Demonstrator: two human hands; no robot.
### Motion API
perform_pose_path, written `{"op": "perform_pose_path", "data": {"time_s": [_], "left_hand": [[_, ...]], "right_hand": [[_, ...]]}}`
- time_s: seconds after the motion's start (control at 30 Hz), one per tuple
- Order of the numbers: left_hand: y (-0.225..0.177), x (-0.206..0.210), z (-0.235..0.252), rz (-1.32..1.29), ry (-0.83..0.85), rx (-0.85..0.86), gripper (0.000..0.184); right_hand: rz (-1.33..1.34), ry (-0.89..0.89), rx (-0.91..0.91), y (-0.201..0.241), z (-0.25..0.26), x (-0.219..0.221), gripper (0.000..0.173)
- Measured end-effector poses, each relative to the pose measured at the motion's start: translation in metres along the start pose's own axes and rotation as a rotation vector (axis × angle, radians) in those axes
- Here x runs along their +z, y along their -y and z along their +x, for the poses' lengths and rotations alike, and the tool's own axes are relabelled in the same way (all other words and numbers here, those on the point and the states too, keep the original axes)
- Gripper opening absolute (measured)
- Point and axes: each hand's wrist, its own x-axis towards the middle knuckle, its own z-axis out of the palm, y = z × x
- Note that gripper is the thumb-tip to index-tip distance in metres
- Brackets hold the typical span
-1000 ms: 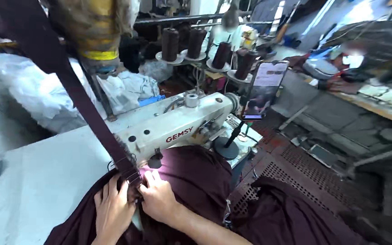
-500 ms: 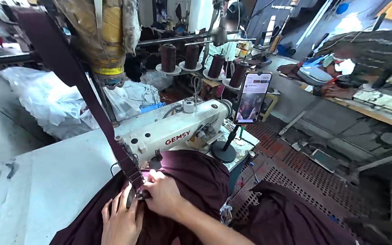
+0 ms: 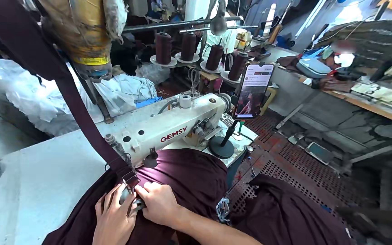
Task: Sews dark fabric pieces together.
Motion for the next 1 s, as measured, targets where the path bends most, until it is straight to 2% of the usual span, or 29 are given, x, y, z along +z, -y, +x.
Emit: {"op": "perform_pose_path", "data": {"time_s": [0.13,0.23,0.3,0.4,0.5,0.6,0.73,0.87,1.0], "left_hand": [[0.007,0.002,0.001,-0.011,-0.014,0.027,0.041],[0.007,0.001,0.007,0.022,-0.02,0.002,0.038],[-0.003,-0.005,0.015,0.066,-0.022,-0.047,0.029],[-0.032,-0.018,0.028,0.139,0.05,-0.202,0.022],[-0.05,-0.021,0.031,0.098,0.134,-0.401,0.034],[-0.042,-0.01,0.025,0.104,0.117,-0.472,0.036],[-0.028,-0.003,0.019,0.101,0.084,-0.419,0.031],[-0.028,-0.002,0.02,0.133,0.1,-0.371,0.031],[-0.026,0.003,0.017,0.17,0.025,-0.3,0.029]], "right_hand": [[0.025,-0.006,-0.105,-0.014,0.01,0.001,0.039],[0.031,-0.061,-0.169,-0.022,0.02,0.004,0.021],[0.04,-0.089,-0.191,-0.024,0.026,0.006,0.015],[0.043,-0.135,-0.208,-0.028,0.028,0.007,0.014],[0.055,-0.132,-0.19,-0.028,0.027,0.007,0.018],[0.067,-0.077,-0.17,-0.029,0.023,0.005,0.03],[0.039,-0.064,-0.25,-0.031,0.014,0.003,0.035],[-0.049,-0.069,-0.16,-0.024,0.009,0.0,0.051],[-0.088,-0.074,-0.122,-0.023,0.009,0.001,0.049]]}}
